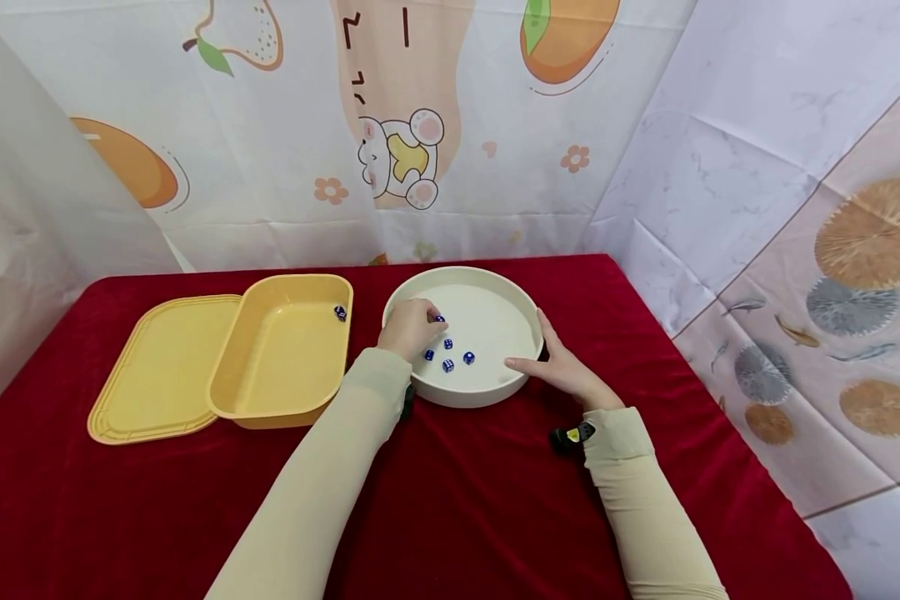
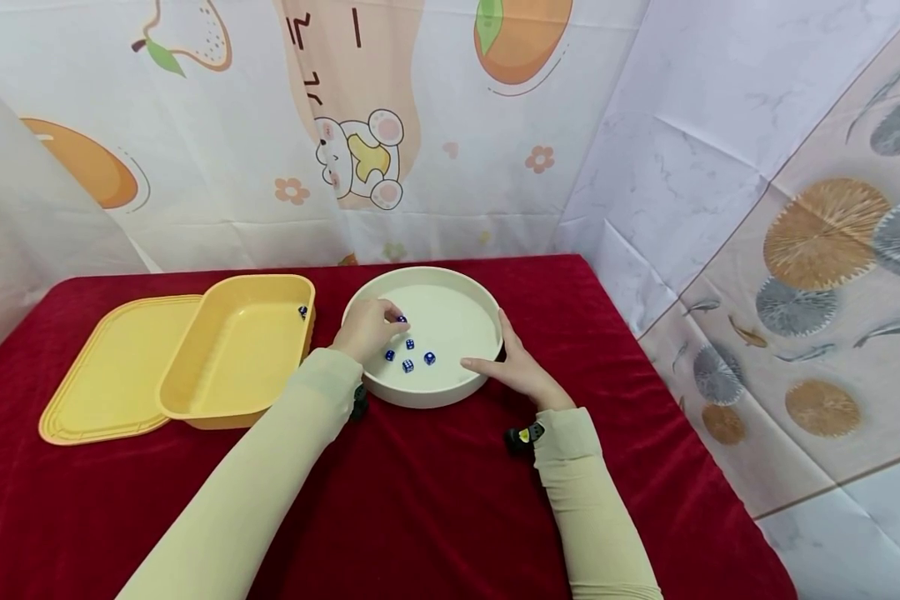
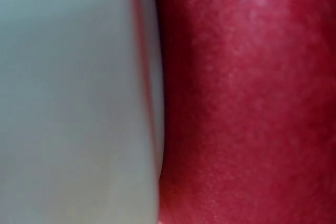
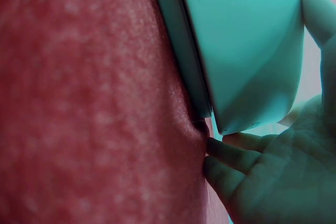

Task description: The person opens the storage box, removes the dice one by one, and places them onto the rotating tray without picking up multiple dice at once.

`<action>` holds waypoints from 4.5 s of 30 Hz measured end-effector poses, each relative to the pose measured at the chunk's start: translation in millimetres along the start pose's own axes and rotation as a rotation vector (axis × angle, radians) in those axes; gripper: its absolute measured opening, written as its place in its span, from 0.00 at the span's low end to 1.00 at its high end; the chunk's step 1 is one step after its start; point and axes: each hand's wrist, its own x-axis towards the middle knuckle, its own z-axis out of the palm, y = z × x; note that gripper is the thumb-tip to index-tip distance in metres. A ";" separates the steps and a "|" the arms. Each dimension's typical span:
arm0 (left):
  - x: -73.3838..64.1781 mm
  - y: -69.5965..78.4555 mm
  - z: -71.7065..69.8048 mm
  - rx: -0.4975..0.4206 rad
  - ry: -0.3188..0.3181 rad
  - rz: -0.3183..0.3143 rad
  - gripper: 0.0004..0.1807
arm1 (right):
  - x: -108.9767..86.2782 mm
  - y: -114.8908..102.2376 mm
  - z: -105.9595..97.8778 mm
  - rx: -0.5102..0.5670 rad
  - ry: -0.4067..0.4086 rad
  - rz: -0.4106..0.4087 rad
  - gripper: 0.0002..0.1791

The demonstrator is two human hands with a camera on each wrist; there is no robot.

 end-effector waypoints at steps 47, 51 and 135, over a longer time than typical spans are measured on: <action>-3.7 -29.9 -103.4 -0.438 0.222 -0.062 0.21 | -0.7 0.8 1.2 -0.026 -0.001 0.007 0.63; -5.7 -43.5 -109.4 -0.454 0.250 -0.098 0.24 | -0.1 0.2 0.4 -0.020 0.002 -0.003 0.63; 1.2 -129.4 -81.4 -0.168 -0.003 -0.186 0.23 | -0.4 2.4 -1.3 -0.006 -0.003 0.003 0.63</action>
